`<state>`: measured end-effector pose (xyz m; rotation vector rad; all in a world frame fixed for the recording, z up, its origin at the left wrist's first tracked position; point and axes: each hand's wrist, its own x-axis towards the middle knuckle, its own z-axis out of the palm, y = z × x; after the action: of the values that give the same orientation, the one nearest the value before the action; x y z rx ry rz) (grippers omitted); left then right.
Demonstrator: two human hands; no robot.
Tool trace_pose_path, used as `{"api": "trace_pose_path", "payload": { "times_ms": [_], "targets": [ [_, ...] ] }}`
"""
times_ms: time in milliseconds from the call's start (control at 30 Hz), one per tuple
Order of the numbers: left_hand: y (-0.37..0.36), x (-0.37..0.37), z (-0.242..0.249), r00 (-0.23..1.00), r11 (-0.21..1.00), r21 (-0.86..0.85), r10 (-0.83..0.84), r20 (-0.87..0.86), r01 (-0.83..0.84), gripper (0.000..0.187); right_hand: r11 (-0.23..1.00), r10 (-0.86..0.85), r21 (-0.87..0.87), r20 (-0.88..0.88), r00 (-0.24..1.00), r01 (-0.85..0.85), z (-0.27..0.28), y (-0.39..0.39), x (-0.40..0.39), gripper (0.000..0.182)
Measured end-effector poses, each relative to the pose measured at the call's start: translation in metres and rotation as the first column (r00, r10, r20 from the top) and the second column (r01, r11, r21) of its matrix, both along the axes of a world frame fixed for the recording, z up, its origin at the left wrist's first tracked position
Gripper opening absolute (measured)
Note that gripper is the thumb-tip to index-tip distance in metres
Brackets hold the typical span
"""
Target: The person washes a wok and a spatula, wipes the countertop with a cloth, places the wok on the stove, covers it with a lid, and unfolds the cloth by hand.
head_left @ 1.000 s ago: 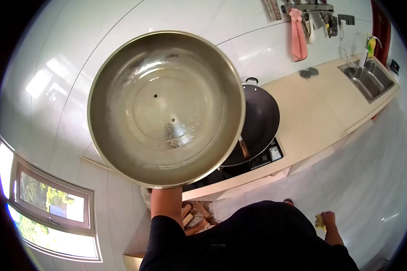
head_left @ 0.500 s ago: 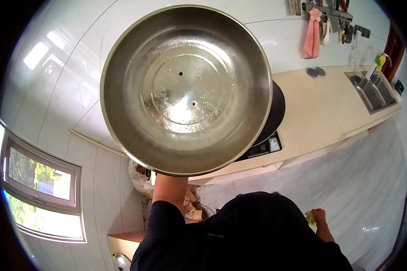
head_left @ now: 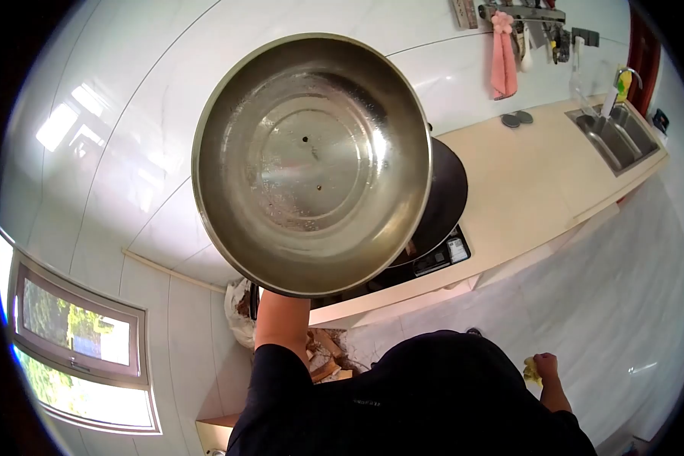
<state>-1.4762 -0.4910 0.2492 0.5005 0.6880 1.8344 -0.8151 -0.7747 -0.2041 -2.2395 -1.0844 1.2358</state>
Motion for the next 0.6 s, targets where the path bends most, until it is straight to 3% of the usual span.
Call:
{"api": "trace_pose_path", "payload": {
  "times_ms": [67,167,300,400,500,600],
  "targets": [
    [0.005,0.000,0.004,1.000,1.000,-0.002,-0.002,-0.020,0.002,0.025,0.999,-0.047,0.008,-0.072,0.996,0.048,0.006,-0.002,-0.006,0.030],
    [0.007,0.000,0.004,0.999,1.000,-0.006,-0.010,-0.040,0.009,0.025,0.998,0.060,0.018,0.009,0.998,-0.060,-0.006,-0.007,-0.002,0.030],
    [-0.012,0.003,-0.015,0.997,0.999,-0.044,-0.033,-0.071,0.030,0.025,0.998,-0.019,-0.059,0.018,1.000,0.020,-0.002,-0.024,-0.004,0.031],
    [-0.026,0.000,-0.023,0.991,0.996,-0.078,-0.050,-0.123,0.041,0.025,0.996,0.016,-0.092,0.052,0.999,-0.011,0.018,-0.028,-0.006,0.033],
    [-0.022,-0.008,-0.004,0.942,0.993,-0.115,-0.049,-0.331,0.011,0.025,0.995,0.086,-0.061,0.126,0.988,-0.079,0.009,-0.038,0.009,0.034],
    [-0.002,-0.015,0.019,0.733,0.985,-0.156,-0.052,-0.678,-0.074,0.025,1.000,0.010,-0.024,0.045,0.999,-0.009,0.009,-0.047,0.013,0.034]
  ]
}}
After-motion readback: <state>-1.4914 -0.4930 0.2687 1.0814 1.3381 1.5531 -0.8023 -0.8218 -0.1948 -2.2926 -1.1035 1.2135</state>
